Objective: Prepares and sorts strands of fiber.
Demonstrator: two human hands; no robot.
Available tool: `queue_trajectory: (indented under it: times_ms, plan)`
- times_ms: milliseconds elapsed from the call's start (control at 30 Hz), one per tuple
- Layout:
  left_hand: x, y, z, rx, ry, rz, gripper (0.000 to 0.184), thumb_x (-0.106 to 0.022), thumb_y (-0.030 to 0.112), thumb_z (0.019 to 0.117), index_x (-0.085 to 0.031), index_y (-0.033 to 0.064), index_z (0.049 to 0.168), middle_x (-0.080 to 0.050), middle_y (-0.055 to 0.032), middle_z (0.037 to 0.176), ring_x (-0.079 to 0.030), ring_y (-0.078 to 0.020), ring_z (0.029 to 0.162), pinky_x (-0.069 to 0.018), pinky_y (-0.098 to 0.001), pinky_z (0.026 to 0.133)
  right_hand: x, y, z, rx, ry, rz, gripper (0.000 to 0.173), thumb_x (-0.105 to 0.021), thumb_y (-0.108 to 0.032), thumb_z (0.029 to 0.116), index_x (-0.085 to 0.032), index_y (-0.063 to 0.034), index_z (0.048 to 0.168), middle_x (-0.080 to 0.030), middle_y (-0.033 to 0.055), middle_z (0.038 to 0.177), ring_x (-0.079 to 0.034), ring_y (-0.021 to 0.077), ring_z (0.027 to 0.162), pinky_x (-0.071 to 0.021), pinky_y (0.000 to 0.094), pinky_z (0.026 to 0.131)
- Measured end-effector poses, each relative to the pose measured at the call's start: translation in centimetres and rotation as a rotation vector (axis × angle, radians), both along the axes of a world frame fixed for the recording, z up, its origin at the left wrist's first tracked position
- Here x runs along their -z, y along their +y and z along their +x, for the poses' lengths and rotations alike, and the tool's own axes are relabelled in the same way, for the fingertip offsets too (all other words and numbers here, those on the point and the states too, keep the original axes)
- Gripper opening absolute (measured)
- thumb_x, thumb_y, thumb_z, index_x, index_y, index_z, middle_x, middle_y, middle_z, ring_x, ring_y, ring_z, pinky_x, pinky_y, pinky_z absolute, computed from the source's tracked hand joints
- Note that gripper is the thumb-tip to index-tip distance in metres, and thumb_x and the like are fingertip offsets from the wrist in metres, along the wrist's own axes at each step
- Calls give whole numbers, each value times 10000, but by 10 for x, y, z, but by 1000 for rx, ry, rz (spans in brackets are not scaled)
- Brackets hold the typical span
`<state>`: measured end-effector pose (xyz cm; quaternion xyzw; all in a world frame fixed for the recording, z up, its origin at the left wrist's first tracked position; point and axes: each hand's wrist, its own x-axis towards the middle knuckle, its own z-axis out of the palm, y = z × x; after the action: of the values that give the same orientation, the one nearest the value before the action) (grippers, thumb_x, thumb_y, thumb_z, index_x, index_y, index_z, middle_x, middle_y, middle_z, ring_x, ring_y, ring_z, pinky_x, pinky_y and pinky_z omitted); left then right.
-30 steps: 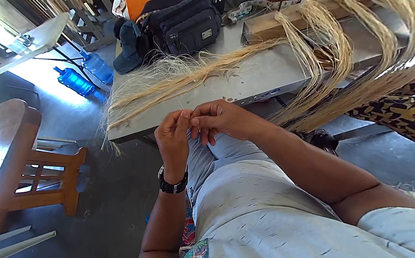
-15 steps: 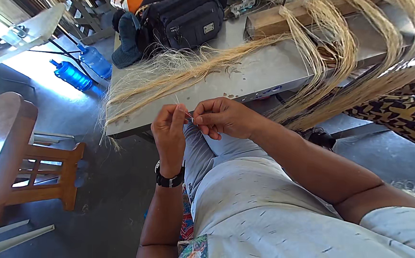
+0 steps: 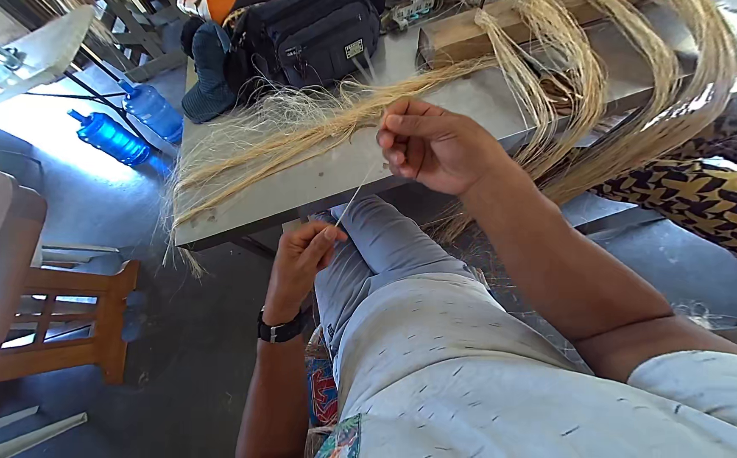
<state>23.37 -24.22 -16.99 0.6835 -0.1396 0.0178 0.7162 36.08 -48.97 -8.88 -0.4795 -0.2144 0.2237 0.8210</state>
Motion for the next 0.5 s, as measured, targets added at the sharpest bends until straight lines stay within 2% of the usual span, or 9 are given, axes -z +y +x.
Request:
queue_trajectory:
  times_ms: [100,167,267,300,333,400,433,500]
  plan:
    - [12,27,-15,103,64,92,239,-572,213,1057,-752,65,1005,-600,71,662,-512,12,557,-436,-151,523,1,-22,10,120,-23,13,218,-453,-197,1090,-650,-171,1000,-698,2,882,-665,96,772,-579,267,715]
    - [22,42,-24,114,99,127,242,-567,211,1058,-753,62,1016,-614,72,674,-527,14,566,-443,-145,522,1,-36,15,197,-41,36,259,-416,-223,1100,-638,-214,968,-681,-30,878,-676,120,873,-588,339,811]
    - [37,66,-35,10,126,205,234,-558,187,1057,-749,58,1014,-625,64,681,-534,6,557,-448,-145,511,-3,-59,21,269,-36,124,336,-343,-208,1114,-616,-212,919,-659,-25,863,-696,195,967,-576,531,938]
    - [42,77,-38,-42,137,265,229,-556,177,1052,-746,57,1009,-628,66,680,-531,7,552,-445,-145,506,-5,-68,22,273,-47,152,349,-327,-193,1114,-613,-204,915,-651,-24,849,-697,196,947,-574,545,946]
    - [49,89,-42,-91,152,343,225,-558,178,1049,-744,58,1009,-630,71,682,-532,9,551,-447,-145,509,-6,-78,23,277,-74,155,349,-319,-179,1112,-604,-203,914,-632,-38,817,-685,161,880,-590,494,921]
    - [62,116,-54,-197,202,513,223,-560,191,1045,-742,68,1007,-624,77,674,-530,10,547,-455,-158,517,-10,-100,26,320,-157,97,323,-339,-153,1094,-601,-209,913,-575,-79,745,-599,60,691,-577,275,722]
    - [69,130,-61,-253,227,591,222,-562,191,1044,-742,67,1004,-616,71,666,-524,2,544,-457,-173,524,-12,-114,27,361,-215,35,298,-361,-140,1080,-603,-214,922,-564,-91,723,-559,36,631,-536,218,641]
    - [78,159,-79,-356,278,707,218,-569,189,1047,-739,57,1011,-610,26,669,-535,-47,557,-487,-242,558,-11,-150,34,436,-321,-118,259,-405,-152,1071,-605,-237,928,-564,-121,707,-526,-1,582,-494,158,582]
